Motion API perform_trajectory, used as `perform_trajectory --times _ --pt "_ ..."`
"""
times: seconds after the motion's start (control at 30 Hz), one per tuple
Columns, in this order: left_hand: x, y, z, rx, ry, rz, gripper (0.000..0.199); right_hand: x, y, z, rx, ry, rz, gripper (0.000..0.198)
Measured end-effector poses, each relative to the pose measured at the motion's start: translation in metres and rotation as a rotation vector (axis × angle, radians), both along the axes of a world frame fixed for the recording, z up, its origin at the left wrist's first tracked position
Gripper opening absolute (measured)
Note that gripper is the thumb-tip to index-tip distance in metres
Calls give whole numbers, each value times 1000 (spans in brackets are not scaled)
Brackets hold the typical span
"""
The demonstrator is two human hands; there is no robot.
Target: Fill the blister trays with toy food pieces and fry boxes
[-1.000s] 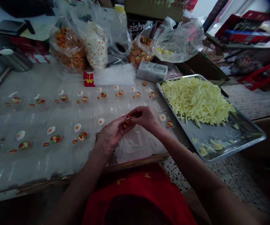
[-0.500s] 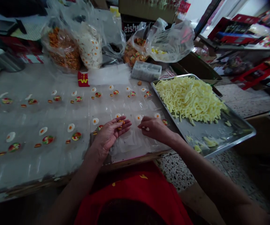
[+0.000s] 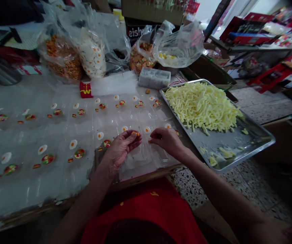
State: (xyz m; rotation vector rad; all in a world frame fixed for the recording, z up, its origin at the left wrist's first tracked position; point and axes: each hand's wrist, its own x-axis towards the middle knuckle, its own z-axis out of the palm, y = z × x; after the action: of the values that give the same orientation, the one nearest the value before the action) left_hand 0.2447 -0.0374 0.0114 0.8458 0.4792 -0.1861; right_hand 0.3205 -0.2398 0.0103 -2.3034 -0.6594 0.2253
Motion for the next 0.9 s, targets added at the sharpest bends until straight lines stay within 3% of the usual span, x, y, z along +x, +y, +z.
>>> perform_trajectory --times 0.07,0.17,0.23,0.3,0.43,0.53,0.63,0.77,0.83,0.9 --pt "-1 -4 -1 14 11 15 17 -8 4 2 247 175 -98 19" --pt "-4 -13 -4 -5 17 -32 28 -30 12 1 619 382 -114 30" --pt "-7 -20 -6 -42 35 -81 31 -45 16 -4 773 374 -135 24" --pt "-13 -28 -7 -66 69 -125 31 -58 14 -8 824 258 -164 15" --pt "-19 -44 -5 -73 137 -221 31 -70 -14 -5 767 145 -196 9" --pt "-14 -53 -2 -43 147 -208 29 -57 -51 0 734 218 -381 17" --pt "-3 -54 2 32 113 -140 25 -28 -82 0 510 158 -480 26" --pt "2 -40 4 76 94 -107 30 2 -88 0 -48 -66 -318 8" --pt "-2 -32 5 66 95 -73 25 4 -81 2 -198 -127 -167 16" --pt "-7 -25 7 19 121 -23 19 1 -75 5 -239 -155 -50 26"
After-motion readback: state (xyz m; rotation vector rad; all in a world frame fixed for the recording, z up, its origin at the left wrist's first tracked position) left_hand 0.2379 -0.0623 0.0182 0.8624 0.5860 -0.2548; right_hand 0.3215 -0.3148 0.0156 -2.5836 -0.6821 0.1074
